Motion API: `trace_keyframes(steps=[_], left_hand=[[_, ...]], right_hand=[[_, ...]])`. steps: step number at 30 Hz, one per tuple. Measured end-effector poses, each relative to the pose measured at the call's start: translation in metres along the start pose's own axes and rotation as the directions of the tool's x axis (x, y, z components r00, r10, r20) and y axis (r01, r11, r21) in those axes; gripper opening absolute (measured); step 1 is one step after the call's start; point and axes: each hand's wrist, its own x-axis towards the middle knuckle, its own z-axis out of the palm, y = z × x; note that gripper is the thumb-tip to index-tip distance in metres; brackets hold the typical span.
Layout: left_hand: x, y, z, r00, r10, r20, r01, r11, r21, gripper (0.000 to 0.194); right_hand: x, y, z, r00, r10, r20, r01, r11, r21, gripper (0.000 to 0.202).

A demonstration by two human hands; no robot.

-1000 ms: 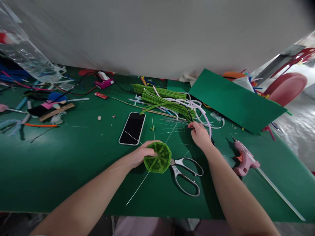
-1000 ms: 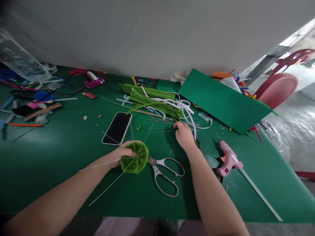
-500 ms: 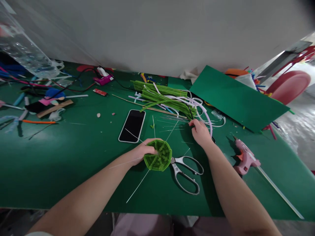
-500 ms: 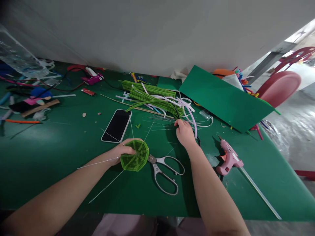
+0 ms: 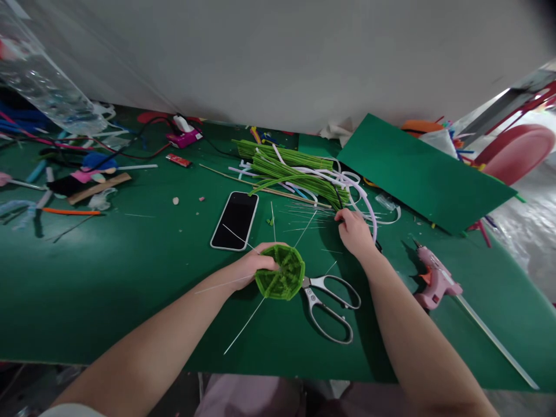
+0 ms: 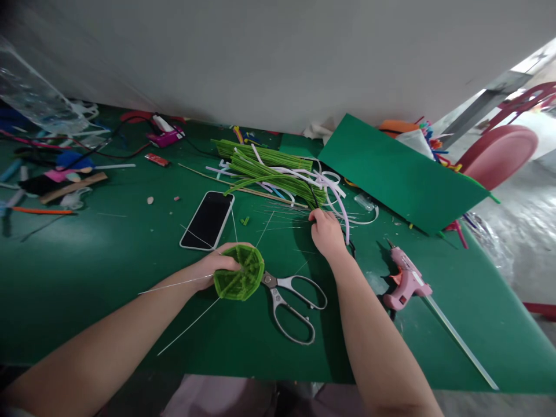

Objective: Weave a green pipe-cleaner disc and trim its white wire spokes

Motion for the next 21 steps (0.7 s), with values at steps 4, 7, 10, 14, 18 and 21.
trace_keyframes(steps=[4,7,10,14,18,21], left_hand=[[-0.0010,0.0006,-0.0002,1.000,-0.005,-0.001,0.005,1.000,0.005,0.054],[-0.0014,0.0011,0.0002,1.000,-0.011,-0.010,0.011,1.000,0.007,0.057],[-0.0016,0.0013,0.0006,1.000,-0.010,-0.017,0.011,1.000,0.012,0.059],[-0.0016,0.0010,0.0008,1.000,-0.001,-0.030,0.002,0.999,0.036,0.057],[-0.0009,-0.0003,-0.0001,1.000,0.007,-0.012,-0.007,1.000,0.028,0.059],[0.0003,-0.0018,-0.0016,1.000,0.000,-0.016,0.000,1.000,0.010,0.059]], right_hand=[[0.0002,-0.0008,0.0001,1.000,-0.013,-0.002,0.013,1.000,0.007,0.022],[0.0002,-0.0005,0.0004,1.000,-0.019,0.010,0.019,1.000,0.007,0.021],[-0.0001,-0.0002,0.0001,1.000,-0.016,0.023,0.016,1.000,0.011,0.022],[-0.0008,-0.0011,-0.0014,0.999,-0.016,0.048,0.016,1.000,0.017,0.023],[-0.0011,-0.0036,-0.0024,0.999,-0.012,0.038,0.011,1.000,0.020,0.022],[-0.0017,-0.0046,-0.0033,0.999,-0.007,0.045,0.007,1.000,0.017,0.016]])
